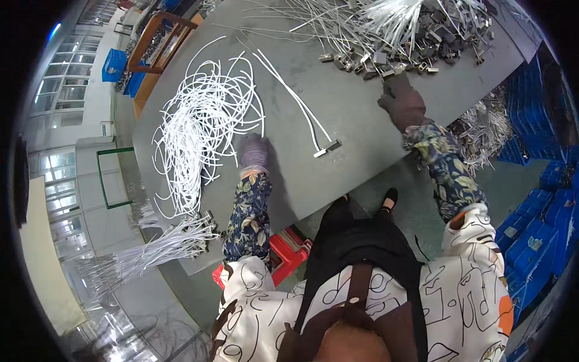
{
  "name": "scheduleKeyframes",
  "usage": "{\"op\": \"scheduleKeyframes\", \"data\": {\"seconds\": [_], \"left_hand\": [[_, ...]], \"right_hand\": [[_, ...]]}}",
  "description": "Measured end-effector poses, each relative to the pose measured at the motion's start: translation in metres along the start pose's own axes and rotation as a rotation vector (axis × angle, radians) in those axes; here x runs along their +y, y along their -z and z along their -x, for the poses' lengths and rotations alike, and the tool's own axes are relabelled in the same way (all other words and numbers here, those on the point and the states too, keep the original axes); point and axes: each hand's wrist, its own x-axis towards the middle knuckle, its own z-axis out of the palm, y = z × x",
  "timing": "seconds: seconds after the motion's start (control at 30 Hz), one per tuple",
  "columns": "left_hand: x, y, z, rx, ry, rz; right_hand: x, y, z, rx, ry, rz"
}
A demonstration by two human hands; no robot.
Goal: The person threads plastic sleeves over the wires of metal components, gathers the assembled components together, and ties them into a bundle.
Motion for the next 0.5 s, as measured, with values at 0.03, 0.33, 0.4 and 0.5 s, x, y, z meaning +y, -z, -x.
{"op": "scheduleKeyframes", "data": {"seconds": [0.03, 0.33, 0.4, 0.5], "left_hand": [[-0.008, -0.004, 0.011, 0.062, -0.110, 0.164], [0.030, -0.011, 0.033, -0.183, 0.264, 1.259], [0.038, 0.004, 0.045, 0.122, -0.071, 0.589], [0.034, 0.002, 0.083, 0.061, -0.043, 0.606]], "right_hand": [[-0.015, 0.009, 0.003, -0.065, -0.138, -0.255], [0.029, 0.022, 0.090, -0.281, -0.574, -1.159], [0.040, 0.025, 0.112, -0.100, -0.364, -0.756], [0.043, 0.030, 0.131, -0.056, -0.504, -0.783]]}}
